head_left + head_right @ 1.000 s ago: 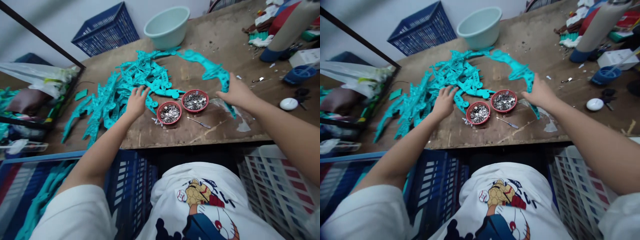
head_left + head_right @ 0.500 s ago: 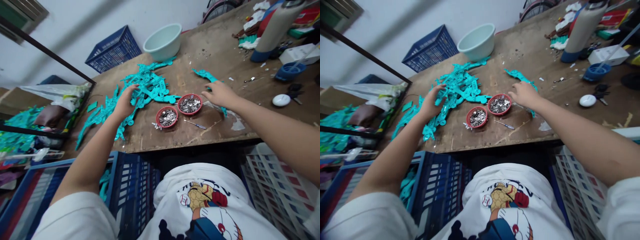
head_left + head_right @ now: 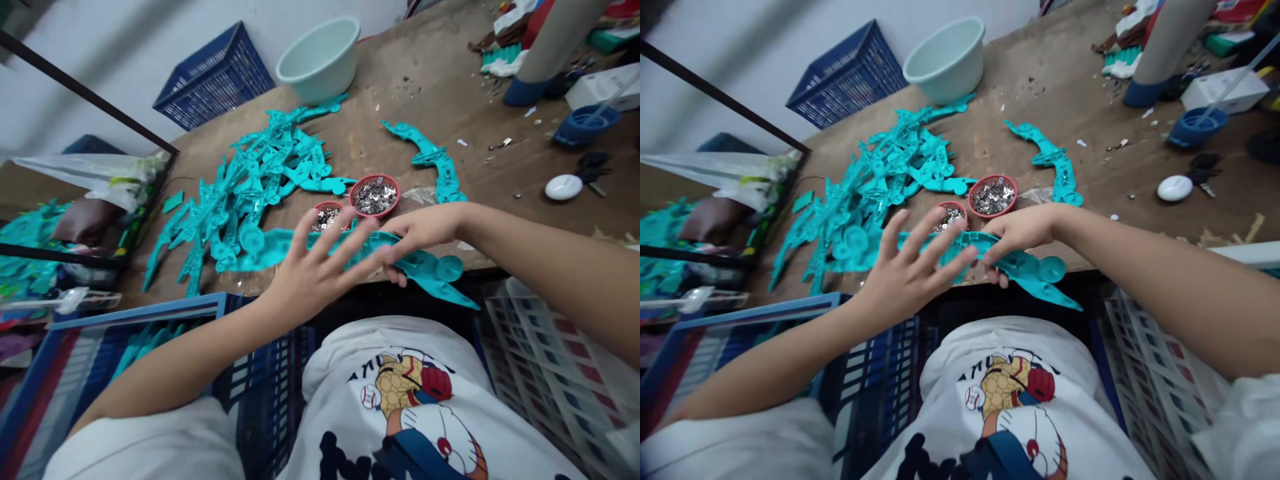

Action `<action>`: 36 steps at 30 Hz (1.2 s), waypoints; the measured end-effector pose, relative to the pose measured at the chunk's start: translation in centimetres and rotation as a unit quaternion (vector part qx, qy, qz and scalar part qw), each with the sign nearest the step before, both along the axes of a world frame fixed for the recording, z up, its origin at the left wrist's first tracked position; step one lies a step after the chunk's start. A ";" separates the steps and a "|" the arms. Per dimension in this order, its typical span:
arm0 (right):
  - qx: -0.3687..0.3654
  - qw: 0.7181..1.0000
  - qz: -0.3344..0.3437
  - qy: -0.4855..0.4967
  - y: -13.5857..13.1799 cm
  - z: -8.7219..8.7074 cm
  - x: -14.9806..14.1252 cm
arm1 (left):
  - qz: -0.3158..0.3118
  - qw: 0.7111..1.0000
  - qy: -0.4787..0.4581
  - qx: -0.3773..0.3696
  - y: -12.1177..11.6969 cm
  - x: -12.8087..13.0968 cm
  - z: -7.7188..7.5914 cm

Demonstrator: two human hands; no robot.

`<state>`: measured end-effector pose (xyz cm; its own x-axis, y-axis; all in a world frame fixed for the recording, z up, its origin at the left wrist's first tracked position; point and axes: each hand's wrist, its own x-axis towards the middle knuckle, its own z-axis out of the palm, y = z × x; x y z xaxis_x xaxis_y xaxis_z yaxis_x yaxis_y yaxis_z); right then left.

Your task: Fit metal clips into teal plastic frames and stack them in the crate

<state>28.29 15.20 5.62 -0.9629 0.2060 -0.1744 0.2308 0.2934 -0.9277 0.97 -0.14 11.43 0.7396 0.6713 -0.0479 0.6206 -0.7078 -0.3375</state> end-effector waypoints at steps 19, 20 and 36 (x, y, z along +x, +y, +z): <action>0.458 0.816 -0.191 -0.298 2.4 -6.5 -0.4 | 0.216 0.955 0.082 -0.184 2.5 -3.1 -8.9; 0.471 0.814 -0.211 -0.267 2.9 -6.1 -0.2 | 0.192 0.964 0.066 -0.174 1.9 -2.9 -8.9; 0.452 0.808 -0.243 -0.288 12.6 -9.0 -3.3 | 0.085 0.967 -0.034 -0.237 2.0 -2.9 -11.8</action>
